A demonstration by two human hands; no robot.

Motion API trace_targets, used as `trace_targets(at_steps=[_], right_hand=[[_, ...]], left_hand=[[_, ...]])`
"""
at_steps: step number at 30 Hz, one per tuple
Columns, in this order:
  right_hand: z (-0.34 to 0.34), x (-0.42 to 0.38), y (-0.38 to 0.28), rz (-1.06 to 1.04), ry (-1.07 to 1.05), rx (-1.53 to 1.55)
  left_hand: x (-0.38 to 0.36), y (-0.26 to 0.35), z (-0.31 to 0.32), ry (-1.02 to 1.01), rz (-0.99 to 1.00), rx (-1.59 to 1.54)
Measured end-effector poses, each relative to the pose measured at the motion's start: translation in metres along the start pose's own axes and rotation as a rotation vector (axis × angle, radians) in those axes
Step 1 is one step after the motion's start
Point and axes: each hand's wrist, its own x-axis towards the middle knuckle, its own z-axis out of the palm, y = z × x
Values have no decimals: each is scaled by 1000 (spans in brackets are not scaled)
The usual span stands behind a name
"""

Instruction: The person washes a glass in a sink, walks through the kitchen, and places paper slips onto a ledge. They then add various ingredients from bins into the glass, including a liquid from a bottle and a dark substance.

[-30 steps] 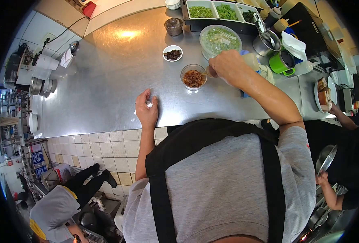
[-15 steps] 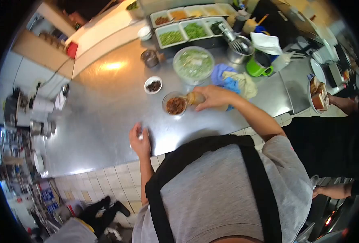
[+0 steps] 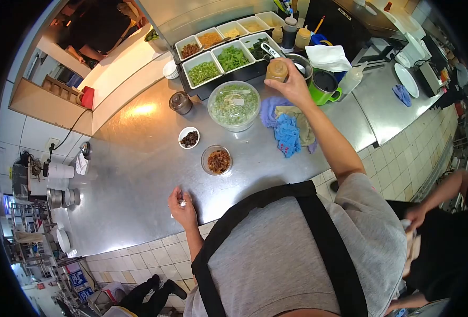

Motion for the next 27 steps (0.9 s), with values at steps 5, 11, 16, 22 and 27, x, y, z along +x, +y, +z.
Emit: trace_targets(at_steps=[5, 11, 16, 22, 27], right_hand=[[30, 9, 59, -14, -27, -65], [-4, 52, 14, -104, 148, 14], [-22, 168, 96, -4, 284, -485], [0, 212, 158, 520, 50, -627], [-7, 217, 175, 488, 15, -527]], left_hand=[[0, -1, 3, 14, 30, 22], [0, 3, 3, 7, 7, 28], [-1, 4, 5, 30, -7, 18], [-1, 7, 6, 40, -71, -20], [1, 10, 6, 43, -66, 1]])
